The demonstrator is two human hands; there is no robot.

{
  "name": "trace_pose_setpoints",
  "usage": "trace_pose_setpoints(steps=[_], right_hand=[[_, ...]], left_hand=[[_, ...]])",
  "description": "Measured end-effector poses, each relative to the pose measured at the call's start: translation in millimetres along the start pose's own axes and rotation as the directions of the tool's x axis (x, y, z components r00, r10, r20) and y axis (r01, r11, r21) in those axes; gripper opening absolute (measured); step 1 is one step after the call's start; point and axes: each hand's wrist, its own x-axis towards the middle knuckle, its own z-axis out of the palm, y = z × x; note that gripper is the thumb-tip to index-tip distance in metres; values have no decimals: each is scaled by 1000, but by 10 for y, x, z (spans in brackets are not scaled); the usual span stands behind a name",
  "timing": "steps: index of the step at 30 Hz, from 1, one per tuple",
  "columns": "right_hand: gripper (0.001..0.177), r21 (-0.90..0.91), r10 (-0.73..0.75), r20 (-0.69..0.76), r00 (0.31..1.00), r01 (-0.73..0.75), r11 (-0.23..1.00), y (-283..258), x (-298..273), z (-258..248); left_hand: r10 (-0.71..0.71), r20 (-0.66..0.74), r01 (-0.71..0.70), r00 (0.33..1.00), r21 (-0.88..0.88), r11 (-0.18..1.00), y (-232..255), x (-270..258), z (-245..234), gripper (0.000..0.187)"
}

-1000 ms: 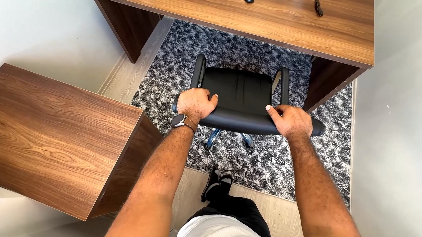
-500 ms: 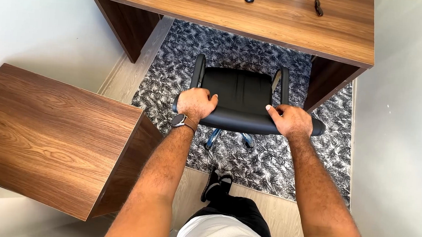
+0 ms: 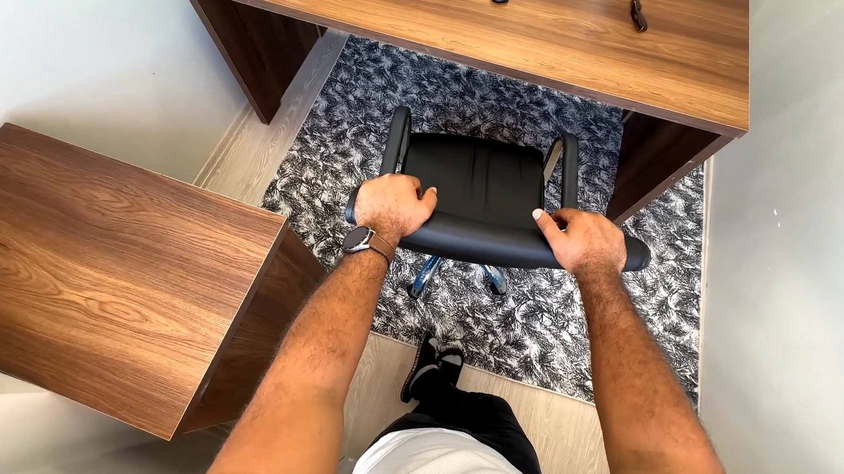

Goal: Moving and positioning an office chair at a desk.

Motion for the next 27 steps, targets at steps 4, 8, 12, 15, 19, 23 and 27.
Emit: trace_pose_setpoints(steps=[4, 8, 12, 15, 19, 23, 27], right_hand=[[67, 5, 11, 0, 1000, -11, 1000, -22, -48, -28], [55, 72, -29, -184, 983, 42, 996, 60, -102, 94], [46, 120, -114, -432, 895, 183, 976, 154, -175, 217], [47, 108, -157, -487, 859, 238, 965, 192, 6, 260], [49, 153, -168, -431, 887, 255, 955, 252, 25, 353], [28, -53, -367, -743, 559, 497, 866, 53, -480, 247], [35, 8, -498, -648, 577, 659, 752, 135, -1098, 924]], left_hand=[[18, -8, -18, 1000, 18, 1000, -19, 12, 29, 44], [90, -100, -93, 991, -27, 995, -82, -12, 109, 44], [262, -351, -309, 899, -82, 948, -159, -133, 180, 37], [331, -462, -480, 823, -251, 841, -221, -99, 184, 27], [392, -594, -571, 703, -142, 808, -198, -349, 253, 25], [540, -619, -705, 570, -30, 709, -116, -868, 562, 33], [599, 94, -498, 795, -462, 734, -228, -1472, 1359, 29]])
